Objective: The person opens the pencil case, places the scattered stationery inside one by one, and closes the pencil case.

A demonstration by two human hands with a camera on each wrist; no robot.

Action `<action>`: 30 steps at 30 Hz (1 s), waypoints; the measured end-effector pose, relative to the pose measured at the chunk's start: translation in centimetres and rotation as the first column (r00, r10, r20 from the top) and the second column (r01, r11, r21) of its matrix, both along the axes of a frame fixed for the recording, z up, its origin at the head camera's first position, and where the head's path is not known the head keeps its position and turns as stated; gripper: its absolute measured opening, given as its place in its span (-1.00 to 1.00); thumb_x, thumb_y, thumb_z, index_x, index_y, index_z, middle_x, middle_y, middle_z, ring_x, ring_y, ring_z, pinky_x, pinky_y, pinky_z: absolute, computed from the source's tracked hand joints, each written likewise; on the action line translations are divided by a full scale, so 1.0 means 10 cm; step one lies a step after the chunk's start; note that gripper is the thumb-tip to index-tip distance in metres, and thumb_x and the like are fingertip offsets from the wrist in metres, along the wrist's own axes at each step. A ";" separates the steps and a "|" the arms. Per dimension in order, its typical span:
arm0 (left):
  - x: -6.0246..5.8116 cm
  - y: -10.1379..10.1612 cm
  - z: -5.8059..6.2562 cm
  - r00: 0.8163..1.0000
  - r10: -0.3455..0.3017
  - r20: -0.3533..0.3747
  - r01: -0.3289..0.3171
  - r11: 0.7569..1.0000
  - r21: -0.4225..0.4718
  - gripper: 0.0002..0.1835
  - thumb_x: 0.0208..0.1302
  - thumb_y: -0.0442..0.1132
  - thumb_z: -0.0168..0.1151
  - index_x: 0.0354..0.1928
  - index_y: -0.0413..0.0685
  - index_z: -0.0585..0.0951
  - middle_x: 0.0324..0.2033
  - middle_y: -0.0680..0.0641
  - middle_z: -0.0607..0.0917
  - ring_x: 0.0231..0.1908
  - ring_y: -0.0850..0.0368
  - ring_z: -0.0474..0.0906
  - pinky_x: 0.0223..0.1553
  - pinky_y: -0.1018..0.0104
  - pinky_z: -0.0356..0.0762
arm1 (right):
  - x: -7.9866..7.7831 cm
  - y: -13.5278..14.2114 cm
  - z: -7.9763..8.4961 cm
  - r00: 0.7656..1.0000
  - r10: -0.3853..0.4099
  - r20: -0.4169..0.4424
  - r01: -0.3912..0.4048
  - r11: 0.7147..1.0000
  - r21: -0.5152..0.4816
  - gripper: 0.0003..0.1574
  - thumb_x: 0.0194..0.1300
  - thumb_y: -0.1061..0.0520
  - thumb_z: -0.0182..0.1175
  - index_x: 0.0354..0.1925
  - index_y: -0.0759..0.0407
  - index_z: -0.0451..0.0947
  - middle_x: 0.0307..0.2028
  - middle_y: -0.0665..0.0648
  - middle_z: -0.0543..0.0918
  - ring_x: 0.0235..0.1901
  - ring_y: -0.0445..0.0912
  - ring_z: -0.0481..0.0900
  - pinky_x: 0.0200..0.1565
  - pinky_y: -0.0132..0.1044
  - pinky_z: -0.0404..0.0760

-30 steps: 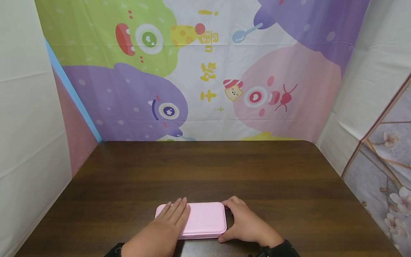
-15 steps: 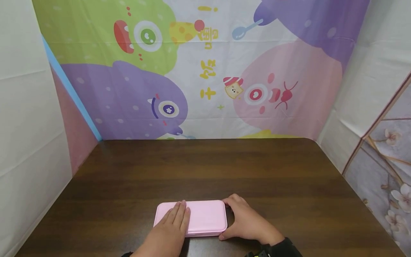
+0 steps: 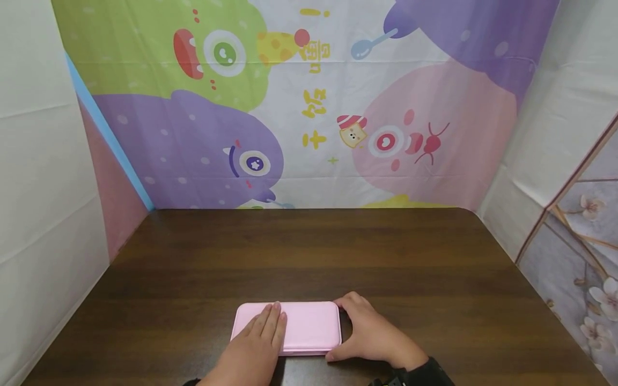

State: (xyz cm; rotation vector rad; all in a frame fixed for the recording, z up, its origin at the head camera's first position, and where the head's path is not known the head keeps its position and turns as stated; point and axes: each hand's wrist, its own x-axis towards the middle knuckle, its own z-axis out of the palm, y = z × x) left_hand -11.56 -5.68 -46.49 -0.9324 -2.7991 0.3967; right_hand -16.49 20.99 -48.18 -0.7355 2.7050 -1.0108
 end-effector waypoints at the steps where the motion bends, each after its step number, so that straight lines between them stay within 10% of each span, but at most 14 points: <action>1: 0.00 0.00 0.00 1.000 -0.003 -0.001 0.003 1.000 -0.001 -0.42 0.28 -0.11 0.11 0.32 -0.21 0.43 0.31 -0.28 0.41 0.30 -0.11 0.34 0.24 0.16 0.36 | 0.00 0.00 0.01 1.000 0.000 0.000 0.000 1.000 -0.002 0.12 -0.26 -0.43 0.50 0.16 0.13 0.41 -0.02 -0.07 0.41 -0.03 -0.10 0.37 0.01 -0.13 0.48; 7: -0.03 -0.04 0.05 0.999 -0.038 0.027 0.037 0.999 0.009 -0.47 0.32 -0.14 0.09 0.30 -0.19 0.45 0.30 -0.23 0.44 0.29 -0.08 0.35 0.22 0.18 0.39 | 0.03 0.02 0.01 1.000 0.006 0.019 -0.005 1.000 -0.004 0.11 -0.21 -0.42 0.49 0.18 0.13 0.40 -0.01 -0.06 0.40 -0.01 -0.09 0.37 0.02 -0.12 0.48; 15: -0.14 -0.26 0.25 0.955 -0.092 0.283 0.024 0.972 0.235 -0.33 0.13 -0.16 0.34 0.30 -0.21 0.43 0.30 -0.20 0.45 0.32 -0.07 0.31 0.27 0.06 0.33 | 0.02 0.02 0.02 0.999 0.011 0.046 -0.010 1.000 -0.016 0.11 -0.20 -0.43 0.48 0.19 0.13 0.39 0.01 -0.05 0.39 0.02 -0.08 0.36 0.03 -0.09 0.47; 25: -0.14 -0.64 0.29 0.869 0.089 0.486 -0.293 0.885 0.363 -0.11 0.06 -0.01 0.43 0.31 -0.44 0.33 0.30 -0.41 0.37 0.31 -0.29 0.27 0.27 -0.17 0.25 | 0.08 -0.04 0.09 0.999 -0.016 0.034 0.016 1.000 0.008 0.21 -0.13 -0.47 0.41 0.29 0.19 0.30 0.04 -0.03 0.39 -0.01 -0.09 0.40 -0.03 -0.14 0.51; 30: -0.11 -0.71 0.28 0.870 0.087 0.485 -0.312 0.859 0.406 -0.16 0.04 -0.06 0.45 0.28 -0.39 0.35 0.14 -0.32 0.54 0.15 -0.23 0.46 0.15 -0.16 0.40 | 0.16 -0.09 0.17 0.998 -0.052 0.045 0.050 0.997 0.058 0.19 0.00 -0.46 0.34 0.34 0.24 0.25 0.04 -0.01 0.42 -0.06 -0.11 0.42 -0.12 -0.21 0.53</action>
